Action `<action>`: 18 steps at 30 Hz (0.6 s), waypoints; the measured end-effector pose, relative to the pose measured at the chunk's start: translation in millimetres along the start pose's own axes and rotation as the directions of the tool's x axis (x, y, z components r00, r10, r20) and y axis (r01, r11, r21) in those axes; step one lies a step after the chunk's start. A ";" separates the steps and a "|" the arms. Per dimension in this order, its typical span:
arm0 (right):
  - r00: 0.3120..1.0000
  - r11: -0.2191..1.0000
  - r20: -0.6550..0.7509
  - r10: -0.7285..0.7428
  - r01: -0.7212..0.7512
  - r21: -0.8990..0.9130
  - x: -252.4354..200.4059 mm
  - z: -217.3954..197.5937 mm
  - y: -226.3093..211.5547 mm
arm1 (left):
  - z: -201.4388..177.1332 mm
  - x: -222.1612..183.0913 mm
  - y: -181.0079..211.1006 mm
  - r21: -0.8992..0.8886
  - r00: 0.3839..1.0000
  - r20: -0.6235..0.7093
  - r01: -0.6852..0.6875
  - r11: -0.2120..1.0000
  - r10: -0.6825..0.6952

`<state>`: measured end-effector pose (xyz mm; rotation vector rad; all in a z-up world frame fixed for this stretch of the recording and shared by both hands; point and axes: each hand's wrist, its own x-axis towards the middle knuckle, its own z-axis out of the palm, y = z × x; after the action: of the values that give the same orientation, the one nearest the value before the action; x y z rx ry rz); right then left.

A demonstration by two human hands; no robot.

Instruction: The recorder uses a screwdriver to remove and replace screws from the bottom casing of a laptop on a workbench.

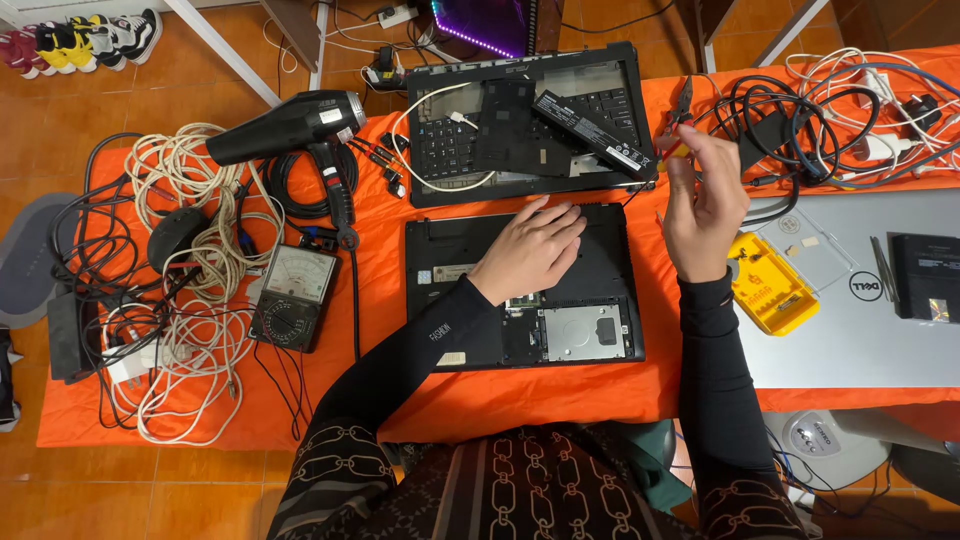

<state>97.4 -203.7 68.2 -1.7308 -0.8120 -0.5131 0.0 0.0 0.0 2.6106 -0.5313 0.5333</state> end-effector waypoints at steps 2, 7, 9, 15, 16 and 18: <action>1.000 1.000 -0.009 -0.001 0.001 -0.029 1.4 -1.0 -2.5 | 2.2 -1.4 -0.8 0.003 1.000 0.001 -0.001 1.000 0.001; 0.998 0.995 -0.040 -0.049 0.045 -0.087 2.5 -1.6 -3.6 | 5.0 -1.2 -1.2 0.005 1.000 0.008 0.002 1.000 -0.002; 0.998 0.994 -0.017 -0.060 0.059 -0.092 1.1 -2.0 -4.1 | 0.6 0.0 1.3 0.027 1.000 0.030 0.000 1.000 -0.001; 1.000 0.996 -0.010 -0.011 0.011 -0.088 -1.1 0.4 1.5 | 0.1 -0.1 3.3 0.046 0.999 0.036 -0.003 0.999 0.001; 1.000 0.996 -0.008 -0.010 0.009 -0.088 -0.5 0.8 1.5 | -0.1 -0.5 3.9 0.045 0.999 0.037 -0.001 0.999 0.000; 0.998 0.996 -0.043 -0.048 0.044 -0.082 1.7 1.6 1.7 | -1.2 -0.1 4.2 0.059 0.999 0.042 -0.012 0.998 0.010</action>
<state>99.8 -202.1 67.8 -1.7722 -0.8103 -0.6210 -2.3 -2.9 2.3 2.6813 -0.5516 0.5065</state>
